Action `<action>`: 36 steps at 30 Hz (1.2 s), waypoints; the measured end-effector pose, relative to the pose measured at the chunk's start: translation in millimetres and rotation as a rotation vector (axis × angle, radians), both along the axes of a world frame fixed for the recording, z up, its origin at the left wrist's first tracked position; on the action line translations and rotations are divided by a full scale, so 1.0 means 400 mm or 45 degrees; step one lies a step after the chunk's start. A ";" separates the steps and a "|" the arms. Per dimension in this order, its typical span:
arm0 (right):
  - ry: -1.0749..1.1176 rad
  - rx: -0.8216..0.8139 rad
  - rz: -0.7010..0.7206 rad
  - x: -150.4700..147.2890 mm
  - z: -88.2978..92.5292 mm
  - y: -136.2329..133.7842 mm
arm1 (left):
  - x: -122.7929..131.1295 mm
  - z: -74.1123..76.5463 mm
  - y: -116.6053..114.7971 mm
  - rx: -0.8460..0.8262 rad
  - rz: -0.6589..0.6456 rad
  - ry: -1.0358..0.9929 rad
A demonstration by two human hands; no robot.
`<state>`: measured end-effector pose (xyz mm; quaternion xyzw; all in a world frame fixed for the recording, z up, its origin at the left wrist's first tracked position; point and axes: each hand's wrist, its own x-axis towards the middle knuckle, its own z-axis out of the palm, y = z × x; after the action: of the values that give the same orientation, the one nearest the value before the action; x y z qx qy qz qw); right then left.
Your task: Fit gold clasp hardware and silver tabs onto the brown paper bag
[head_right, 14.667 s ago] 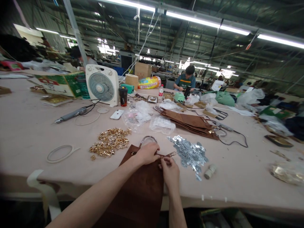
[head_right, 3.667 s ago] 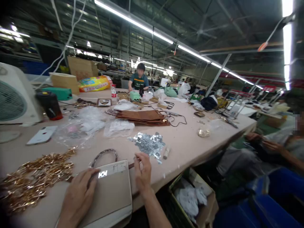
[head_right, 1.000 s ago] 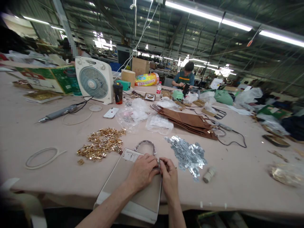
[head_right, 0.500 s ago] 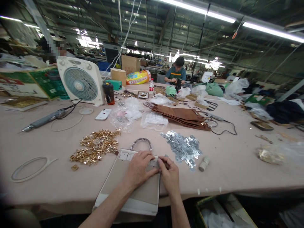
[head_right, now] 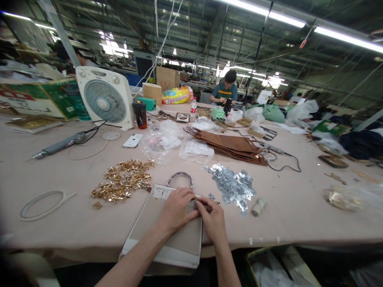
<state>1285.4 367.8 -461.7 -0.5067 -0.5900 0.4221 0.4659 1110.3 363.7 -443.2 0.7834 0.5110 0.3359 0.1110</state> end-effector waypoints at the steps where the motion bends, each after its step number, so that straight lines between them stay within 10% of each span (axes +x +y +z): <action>1: -0.018 -0.001 0.009 0.000 -0.001 0.001 | 0.000 0.000 0.000 -0.002 0.000 0.000; 25: 0.079 0.197 -0.275 0.011 0.007 -0.019 | 0.018 -0.015 0.032 0.101 -0.021 0.058; 31: 0.064 0.417 -0.770 0.175 -0.020 -0.012 | 0.021 -0.024 0.038 0.129 -0.033 0.086; 36: -0.532 0.504 -0.870 0.368 -0.005 0.047 | 0.021 -0.013 0.029 0.127 -0.009 0.062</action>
<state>1432.8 386.7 -463.8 -0.6481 -0.5395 0.0112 0.5374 1118.8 375.4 -448.3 0.7977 0.4935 0.3413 0.0604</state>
